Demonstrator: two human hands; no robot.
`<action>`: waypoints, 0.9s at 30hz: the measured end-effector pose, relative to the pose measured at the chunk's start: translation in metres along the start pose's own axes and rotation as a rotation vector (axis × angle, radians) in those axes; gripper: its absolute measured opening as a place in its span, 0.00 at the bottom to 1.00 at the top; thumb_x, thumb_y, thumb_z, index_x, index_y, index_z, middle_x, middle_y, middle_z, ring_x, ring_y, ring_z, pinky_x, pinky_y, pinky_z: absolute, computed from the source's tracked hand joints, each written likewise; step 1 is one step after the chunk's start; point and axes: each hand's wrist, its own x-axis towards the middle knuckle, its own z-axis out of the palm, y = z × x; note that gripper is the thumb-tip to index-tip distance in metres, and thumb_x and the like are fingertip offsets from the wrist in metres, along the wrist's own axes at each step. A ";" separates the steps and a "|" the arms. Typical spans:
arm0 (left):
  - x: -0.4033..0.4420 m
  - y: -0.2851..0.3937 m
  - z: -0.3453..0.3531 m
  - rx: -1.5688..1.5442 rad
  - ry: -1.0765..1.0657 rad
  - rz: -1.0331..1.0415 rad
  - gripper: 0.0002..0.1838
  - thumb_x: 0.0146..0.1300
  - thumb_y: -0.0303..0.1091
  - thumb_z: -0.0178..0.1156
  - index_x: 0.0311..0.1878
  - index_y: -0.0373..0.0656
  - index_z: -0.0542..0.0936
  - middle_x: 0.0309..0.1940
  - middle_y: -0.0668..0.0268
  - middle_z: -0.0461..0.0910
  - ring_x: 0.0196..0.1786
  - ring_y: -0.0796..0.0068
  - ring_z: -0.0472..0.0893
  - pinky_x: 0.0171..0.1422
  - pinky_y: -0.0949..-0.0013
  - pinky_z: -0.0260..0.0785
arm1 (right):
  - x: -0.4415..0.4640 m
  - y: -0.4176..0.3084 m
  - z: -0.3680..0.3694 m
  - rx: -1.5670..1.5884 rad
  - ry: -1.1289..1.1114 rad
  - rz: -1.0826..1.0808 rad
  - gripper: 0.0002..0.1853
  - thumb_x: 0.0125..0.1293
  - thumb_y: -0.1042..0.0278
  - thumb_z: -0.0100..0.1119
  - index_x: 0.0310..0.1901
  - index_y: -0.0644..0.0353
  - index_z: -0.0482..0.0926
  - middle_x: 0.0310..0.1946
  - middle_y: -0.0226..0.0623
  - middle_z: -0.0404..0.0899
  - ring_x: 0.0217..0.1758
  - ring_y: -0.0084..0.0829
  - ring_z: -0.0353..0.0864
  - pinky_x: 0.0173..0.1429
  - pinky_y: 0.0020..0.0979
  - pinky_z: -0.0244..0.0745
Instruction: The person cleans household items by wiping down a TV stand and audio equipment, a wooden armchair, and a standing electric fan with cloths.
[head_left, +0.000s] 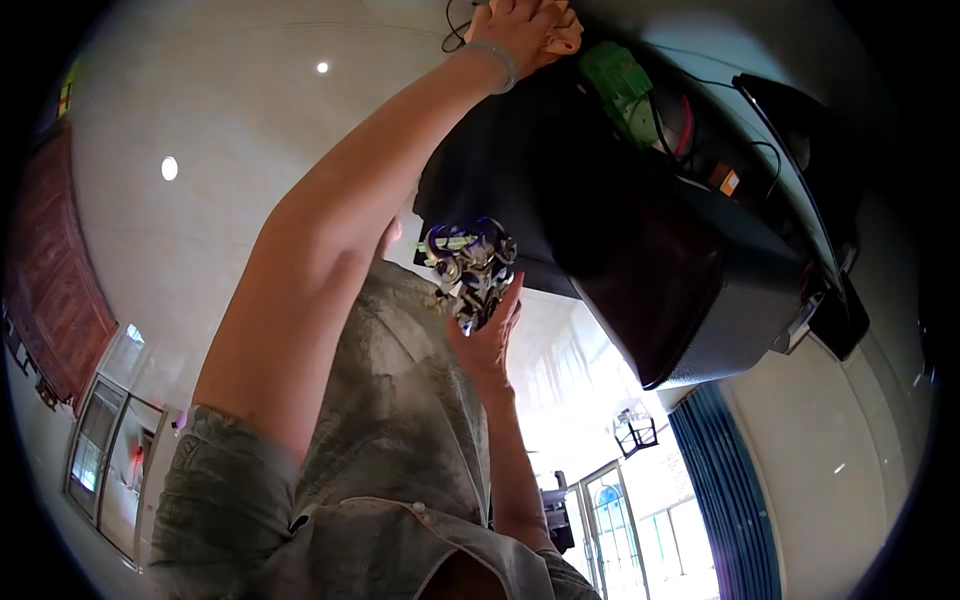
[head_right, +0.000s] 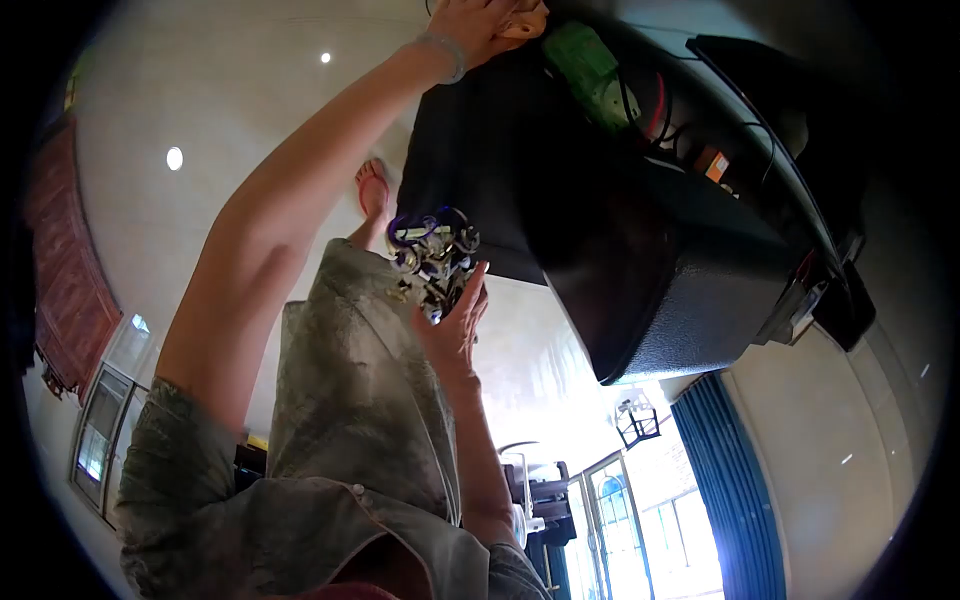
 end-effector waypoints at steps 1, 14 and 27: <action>0.004 0.009 0.003 0.088 -0.169 -0.052 0.43 0.62 0.52 0.65 0.77 0.58 0.56 0.77 0.61 0.53 0.79 0.49 0.50 0.73 0.42 0.56 | -0.008 0.005 -0.002 0.021 -0.014 0.003 0.60 0.51 0.69 0.70 0.77 0.62 0.36 0.63 0.62 0.57 0.64 0.59 0.60 0.68 0.55 0.59; -0.190 0.024 0.030 0.113 -0.369 0.414 0.35 0.52 0.40 0.71 0.66 0.61 0.73 0.69 0.72 0.65 0.77 0.60 0.57 0.77 0.36 0.48 | -0.032 0.020 -0.029 0.061 -0.069 0.015 0.59 0.53 0.67 0.72 0.77 0.64 0.38 0.63 0.63 0.56 0.65 0.60 0.60 0.67 0.55 0.62; -0.061 0.009 0.014 0.217 0.335 0.342 0.19 0.64 0.35 0.55 0.58 0.52 0.78 0.58 0.54 0.77 0.63 0.49 0.73 0.57 0.48 0.68 | -0.042 0.034 -0.027 0.070 -0.052 0.014 0.58 0.51 0.69 0.71 0.77 0.64 0.39 0.63 0.61 0.58 0.63 0.58 0.61 0.67 0.54 0.59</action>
